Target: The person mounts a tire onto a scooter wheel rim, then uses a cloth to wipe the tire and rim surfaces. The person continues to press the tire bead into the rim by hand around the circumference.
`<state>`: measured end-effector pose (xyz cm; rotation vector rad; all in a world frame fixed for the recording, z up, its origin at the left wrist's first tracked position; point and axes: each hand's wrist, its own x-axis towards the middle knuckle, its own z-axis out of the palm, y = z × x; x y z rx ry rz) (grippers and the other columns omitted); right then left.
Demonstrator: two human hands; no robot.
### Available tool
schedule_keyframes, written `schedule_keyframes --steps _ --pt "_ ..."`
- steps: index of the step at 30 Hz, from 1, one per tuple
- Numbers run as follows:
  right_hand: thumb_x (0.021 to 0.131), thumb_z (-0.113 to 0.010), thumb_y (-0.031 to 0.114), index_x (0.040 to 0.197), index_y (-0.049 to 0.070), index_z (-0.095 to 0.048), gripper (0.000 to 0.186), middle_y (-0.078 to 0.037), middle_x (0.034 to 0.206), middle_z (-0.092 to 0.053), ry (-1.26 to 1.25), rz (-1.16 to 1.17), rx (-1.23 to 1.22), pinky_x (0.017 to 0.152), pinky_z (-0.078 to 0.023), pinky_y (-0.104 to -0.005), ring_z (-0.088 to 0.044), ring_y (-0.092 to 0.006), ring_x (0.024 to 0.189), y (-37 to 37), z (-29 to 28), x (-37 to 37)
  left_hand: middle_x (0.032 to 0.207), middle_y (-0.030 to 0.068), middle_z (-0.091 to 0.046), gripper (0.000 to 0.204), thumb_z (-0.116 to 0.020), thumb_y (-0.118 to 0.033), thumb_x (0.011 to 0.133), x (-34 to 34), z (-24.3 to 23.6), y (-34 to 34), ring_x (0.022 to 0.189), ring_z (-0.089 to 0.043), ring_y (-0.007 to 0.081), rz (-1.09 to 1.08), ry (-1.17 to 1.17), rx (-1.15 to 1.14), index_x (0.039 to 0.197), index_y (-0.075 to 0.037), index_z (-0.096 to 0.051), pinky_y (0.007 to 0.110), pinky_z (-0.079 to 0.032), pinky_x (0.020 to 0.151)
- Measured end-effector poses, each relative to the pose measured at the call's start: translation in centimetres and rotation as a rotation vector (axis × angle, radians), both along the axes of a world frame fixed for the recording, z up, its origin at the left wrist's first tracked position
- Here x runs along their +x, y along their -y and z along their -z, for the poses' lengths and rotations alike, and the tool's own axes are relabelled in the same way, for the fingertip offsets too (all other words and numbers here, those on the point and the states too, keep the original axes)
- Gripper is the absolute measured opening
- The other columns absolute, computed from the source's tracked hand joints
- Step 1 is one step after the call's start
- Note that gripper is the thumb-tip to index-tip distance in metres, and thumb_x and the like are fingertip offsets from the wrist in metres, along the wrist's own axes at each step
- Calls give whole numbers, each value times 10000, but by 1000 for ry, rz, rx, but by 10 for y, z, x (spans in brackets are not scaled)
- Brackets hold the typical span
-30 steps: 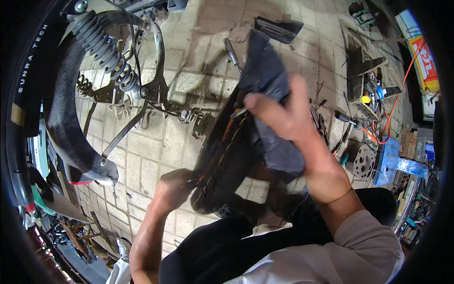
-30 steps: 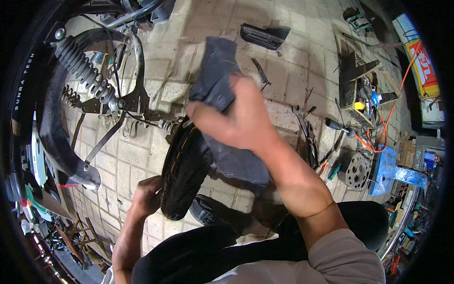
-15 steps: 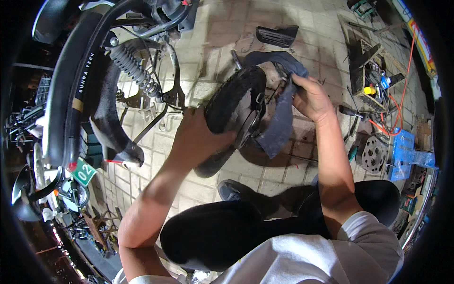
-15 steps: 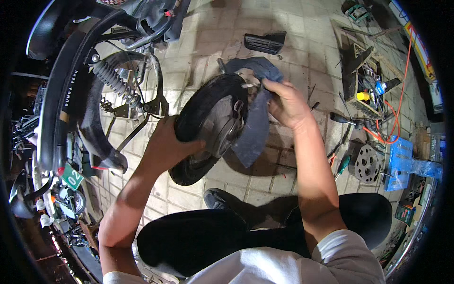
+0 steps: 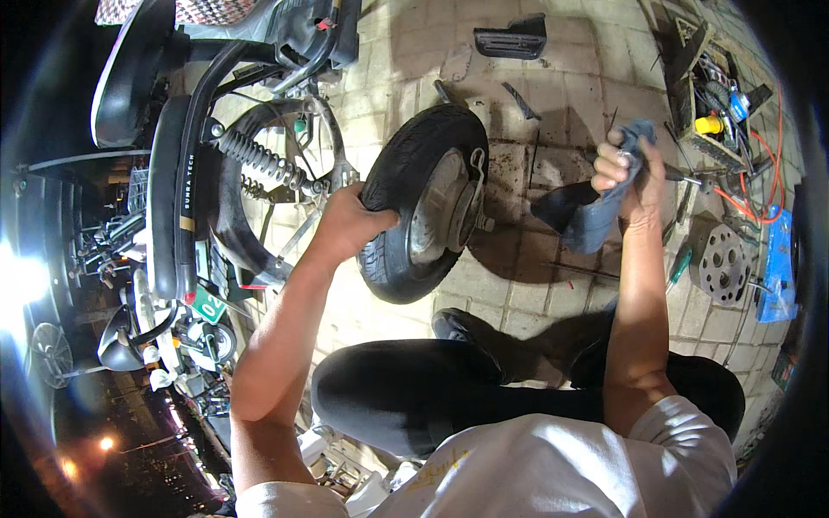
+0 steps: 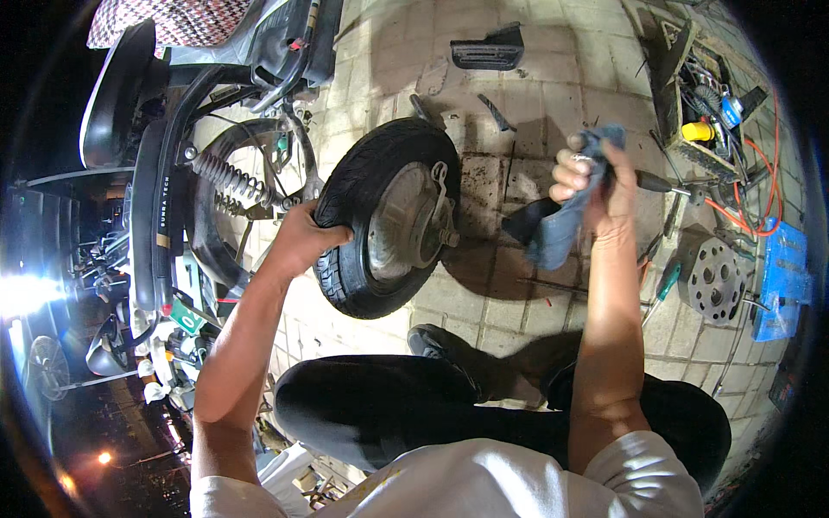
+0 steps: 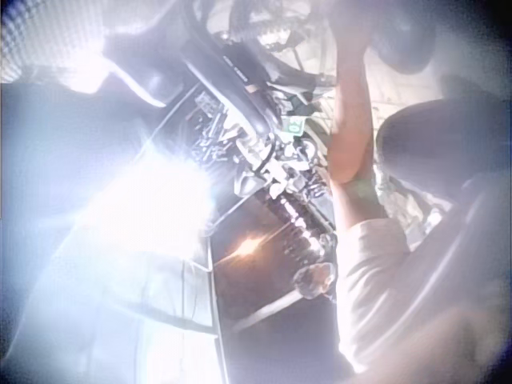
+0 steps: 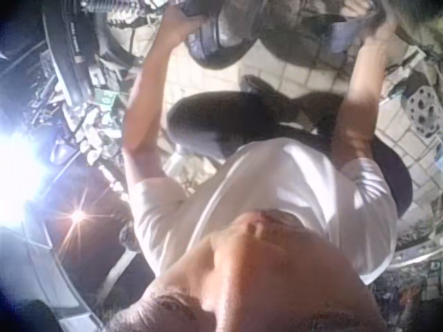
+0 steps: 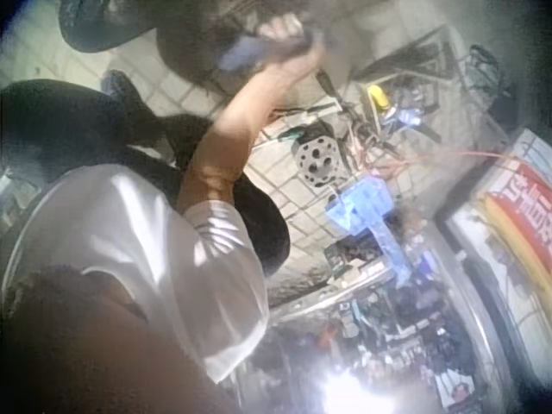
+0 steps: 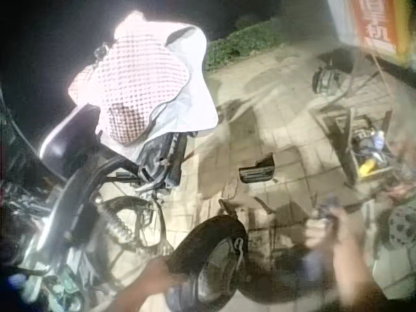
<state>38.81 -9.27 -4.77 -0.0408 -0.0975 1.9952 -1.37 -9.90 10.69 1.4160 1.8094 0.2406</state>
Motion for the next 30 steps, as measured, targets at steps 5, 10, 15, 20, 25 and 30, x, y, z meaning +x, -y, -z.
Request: schedule_keyframes --steps 5,10,15,20,25,30 --pt "769 -747 264 1114 -6 -603 461 -104 931 -653 719 -198 18 766 -495 -426 -627 -269 821 0 -22 -50 804 93 -696 397 -768 -94 671 7 -6 -4 689 -627 133 -78 94 -44 1003 94 -658 273 -497 653" --pt "699 -823 254 1307 -47 -534 738 -228 1220 -629 1927 -177 342 954 -484 -399 -605 -362 1117 -25 -37 -47 855 127 -711 408 -752 -103 687 18 -6 3 734 -665 189 -28 -38 26 1042 71 -652 309 -521 695" --pt "631 -866 164 1355 7 -514 820 -220 1331 -554 1645 518 1277 1000 -462 -423 -547 -368 1218 -79 -100 -143 906 205 -698 440 -780 -170 702 44 3 29 842 -693 316 -68 -309 215 1051 44 -618 376 -532 768" --pt "610 -872 244 1071 85 -678 525 -167 1095 -686 1635 -590 2160 926 -494 -414 -642 -340 1048 -97 -142 -237 904 184 -703 477 -822 -198 692 57 -1 45 839 -693 321 -105 -515 193 1069 11 -618 375 -533 774" --pt "641 -854 283 930 48 -711 399 -174 945 -712 1479 -649 2282 857 -510 -416 -669 -354 959 -94 -148 -242 918 173 -717 510 -840 -217 679 47 -8 54 847 -708 290 -67 -384 141 1090 3 -631 358 -540 779" --pt "639 -855 284 966 16 -699 450 -180 953 -704 1407 -707 2337 843 -508 -416 -661 -356 954 -106 -143 -253 904 84 -728 387 -833 -52 710 31 1 46 791 -671 143 -129 -193 30 1051 0 -658 294 -528 768"
